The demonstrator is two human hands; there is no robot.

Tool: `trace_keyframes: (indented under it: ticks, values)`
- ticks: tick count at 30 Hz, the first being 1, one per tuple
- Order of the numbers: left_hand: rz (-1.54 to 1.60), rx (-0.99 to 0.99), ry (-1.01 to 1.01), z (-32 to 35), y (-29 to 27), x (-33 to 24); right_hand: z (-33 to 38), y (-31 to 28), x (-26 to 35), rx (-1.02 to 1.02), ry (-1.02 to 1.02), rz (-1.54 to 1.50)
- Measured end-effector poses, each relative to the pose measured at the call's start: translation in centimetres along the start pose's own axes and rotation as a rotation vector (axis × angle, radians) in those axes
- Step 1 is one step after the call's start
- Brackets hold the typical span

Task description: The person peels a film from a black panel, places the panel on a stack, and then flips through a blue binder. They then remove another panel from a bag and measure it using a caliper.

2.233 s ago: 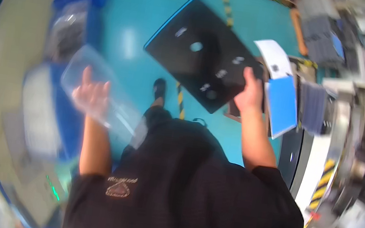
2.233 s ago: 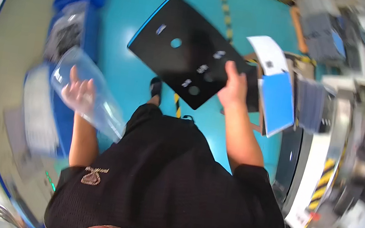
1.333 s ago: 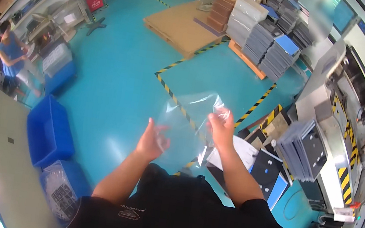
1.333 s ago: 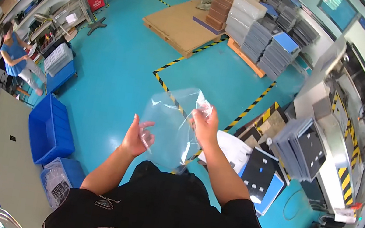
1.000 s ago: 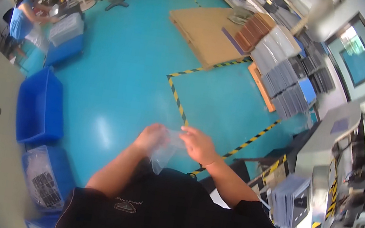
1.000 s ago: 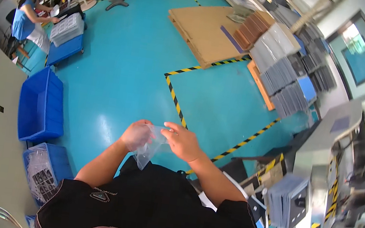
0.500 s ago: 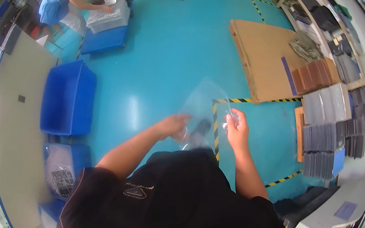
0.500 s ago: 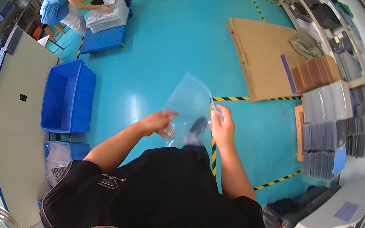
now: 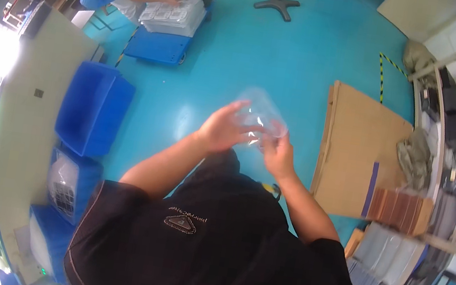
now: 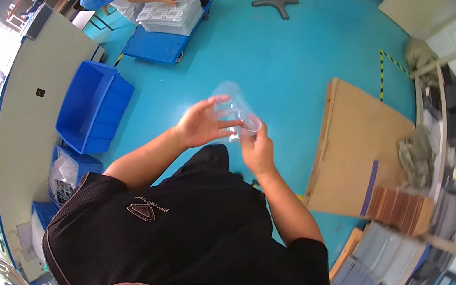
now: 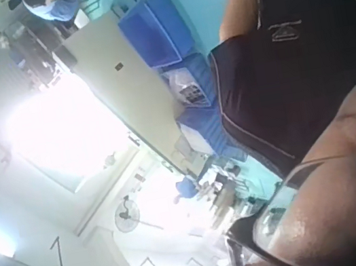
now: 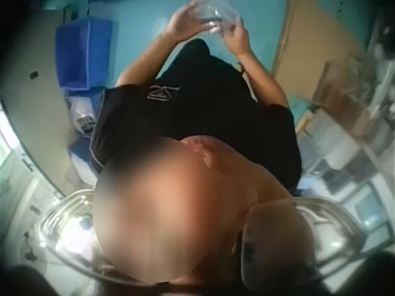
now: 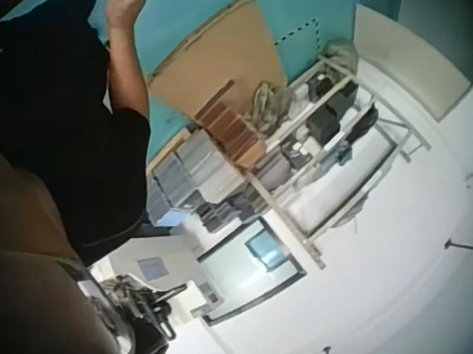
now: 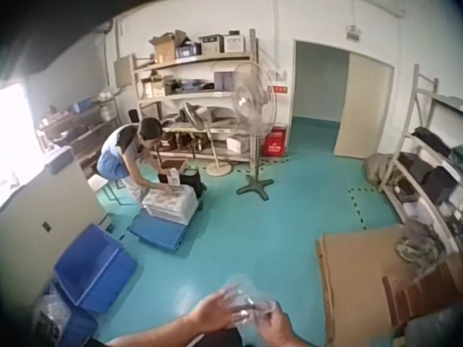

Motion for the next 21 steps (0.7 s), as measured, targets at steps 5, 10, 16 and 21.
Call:
trace_keyframes:
  ticks: [5,10,16,21]
  values:
    - [-0.934,0.072,-0.314,-13.8,-5.1,-7.1,-13.9,-13.4,-5.6,-0.029,0.153,-0.568]
    - [-1.220,-0.077,-0.393,-35.4,-8.2,-12.4,-24.0,-27.3,-7.2,-0.078,0.009,-0.326]
    - [-1.453,0.328,-0.791,-59.6,-9.9,-11.6,-30.4,-42.6,-9.0,-0.295,0.169,-0.734]
    - [-0.802,0.136,-0.685,-80.3,-13.7,-11.4,-40.3,-57.1,-9.5,-0.198,-0.020,-0.873]
Point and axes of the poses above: each hand's wrist, its own z-axis away from the middle knuckle, its own y-axis out of the palm, x = y × z, the point moved 5 cm from there along -z, towards the middle knuckle, and after that the axes turned 15 degrees about x, right-handed, at the moved point
